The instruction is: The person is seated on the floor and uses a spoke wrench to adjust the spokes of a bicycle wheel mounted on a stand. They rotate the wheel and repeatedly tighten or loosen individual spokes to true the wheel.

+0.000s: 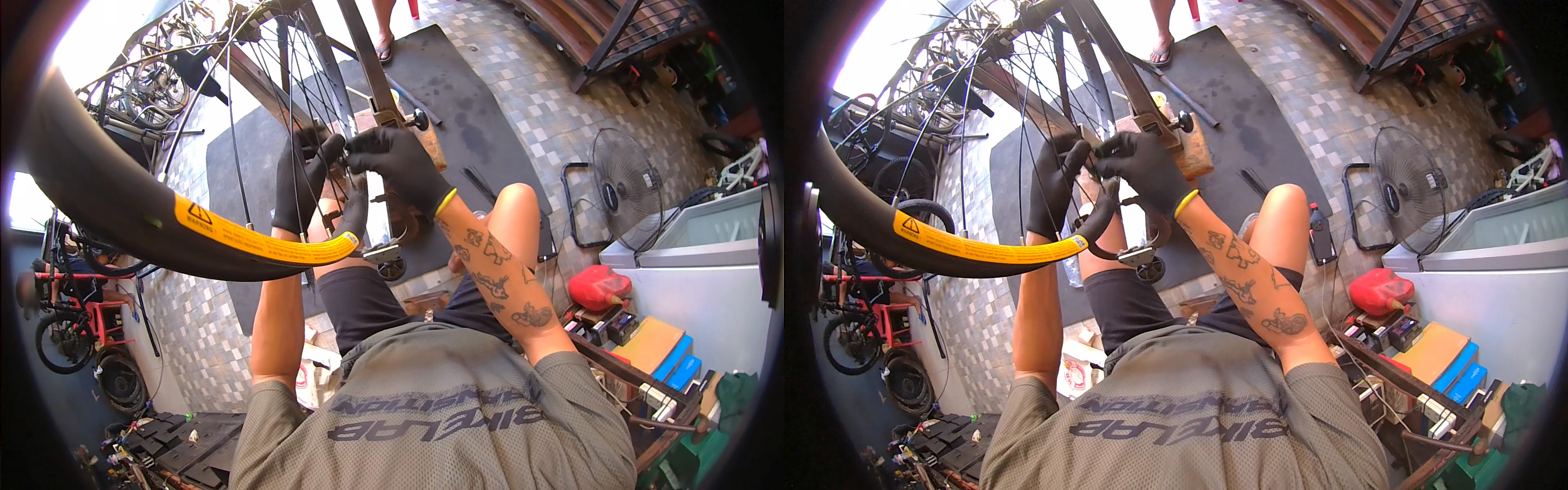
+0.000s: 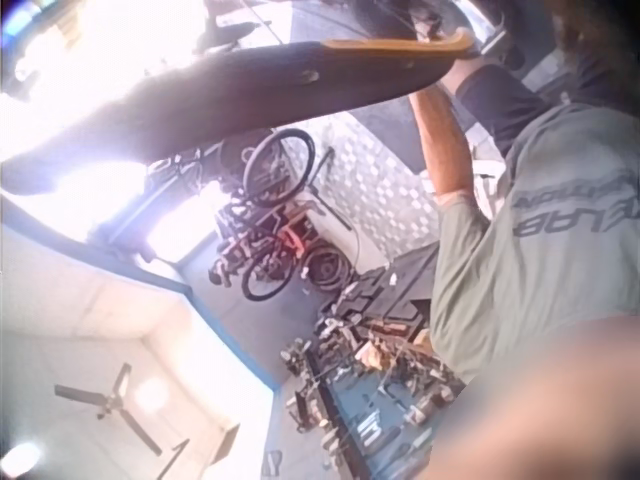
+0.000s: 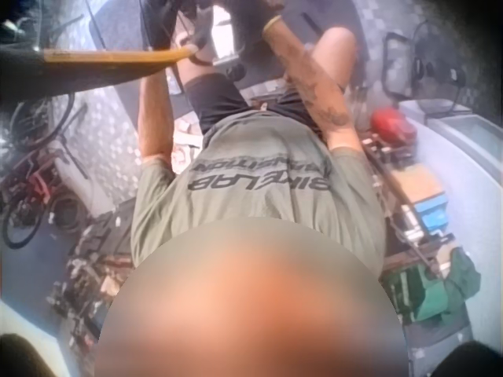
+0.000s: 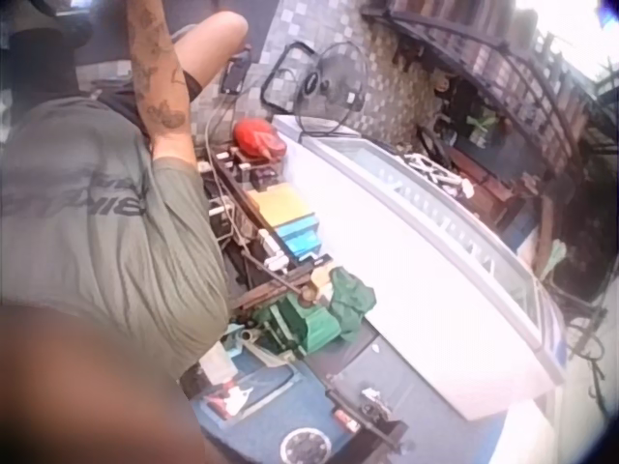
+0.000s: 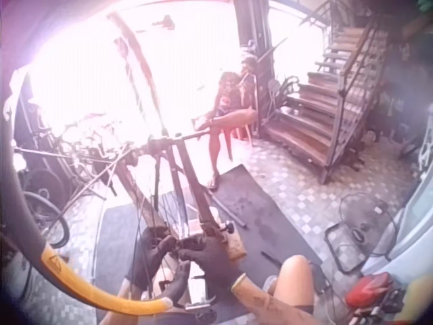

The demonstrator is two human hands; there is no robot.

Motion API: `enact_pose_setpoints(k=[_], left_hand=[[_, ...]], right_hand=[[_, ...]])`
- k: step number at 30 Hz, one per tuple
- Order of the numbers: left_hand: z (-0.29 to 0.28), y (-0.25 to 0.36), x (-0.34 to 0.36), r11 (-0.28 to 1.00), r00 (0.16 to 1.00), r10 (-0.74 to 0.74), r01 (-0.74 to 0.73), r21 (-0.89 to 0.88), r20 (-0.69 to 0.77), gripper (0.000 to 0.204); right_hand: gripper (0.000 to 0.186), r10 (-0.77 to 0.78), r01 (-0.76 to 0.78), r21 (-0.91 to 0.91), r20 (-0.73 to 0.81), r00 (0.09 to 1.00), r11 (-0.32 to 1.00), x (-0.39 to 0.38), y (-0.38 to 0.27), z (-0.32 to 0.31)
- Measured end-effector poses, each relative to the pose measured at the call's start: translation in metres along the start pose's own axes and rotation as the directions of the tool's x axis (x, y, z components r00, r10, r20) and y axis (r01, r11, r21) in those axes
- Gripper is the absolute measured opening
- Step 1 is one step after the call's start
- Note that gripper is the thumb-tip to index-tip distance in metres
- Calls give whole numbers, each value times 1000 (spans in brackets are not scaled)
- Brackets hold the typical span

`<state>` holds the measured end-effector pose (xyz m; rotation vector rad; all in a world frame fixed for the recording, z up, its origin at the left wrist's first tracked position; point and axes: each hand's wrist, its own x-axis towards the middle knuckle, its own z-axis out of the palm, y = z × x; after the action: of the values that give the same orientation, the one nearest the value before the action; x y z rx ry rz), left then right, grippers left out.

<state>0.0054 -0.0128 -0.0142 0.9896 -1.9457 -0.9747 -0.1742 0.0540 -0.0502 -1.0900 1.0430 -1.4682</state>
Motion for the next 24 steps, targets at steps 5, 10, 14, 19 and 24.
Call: enact_pose_setpoints(k=[5, 10, 14, 19, 24], left_hand=[[9, -19, 26, 984, 989, -27, 52, -168, 148, 61], [7, -34, 50, 993, 983, 35, -14, -118, 182, 63], [8, -41, 52, 991, 982, 28, -2, -134, 185, 65], [9, -48, 54, 987, 983, 54, -26, -160, 175, 66], [14, -43, 52, 995, 998, -51, 48, 92, 21, 56]], right_hand=[[22, -137, 180, 142, -270, 953, 973, 3, -17, 2], [19, -54, 54, -8, -60, 997, 999, -41, -25, 7], [18, -23, 21, -41, -46, 999, 999, -49, -26, 15], [16, -45, 35, -140, -73, 996, 990, -51, -32, 17], [16, -56, 38, -126, -139, 989, 991, -57, -36, 29]])
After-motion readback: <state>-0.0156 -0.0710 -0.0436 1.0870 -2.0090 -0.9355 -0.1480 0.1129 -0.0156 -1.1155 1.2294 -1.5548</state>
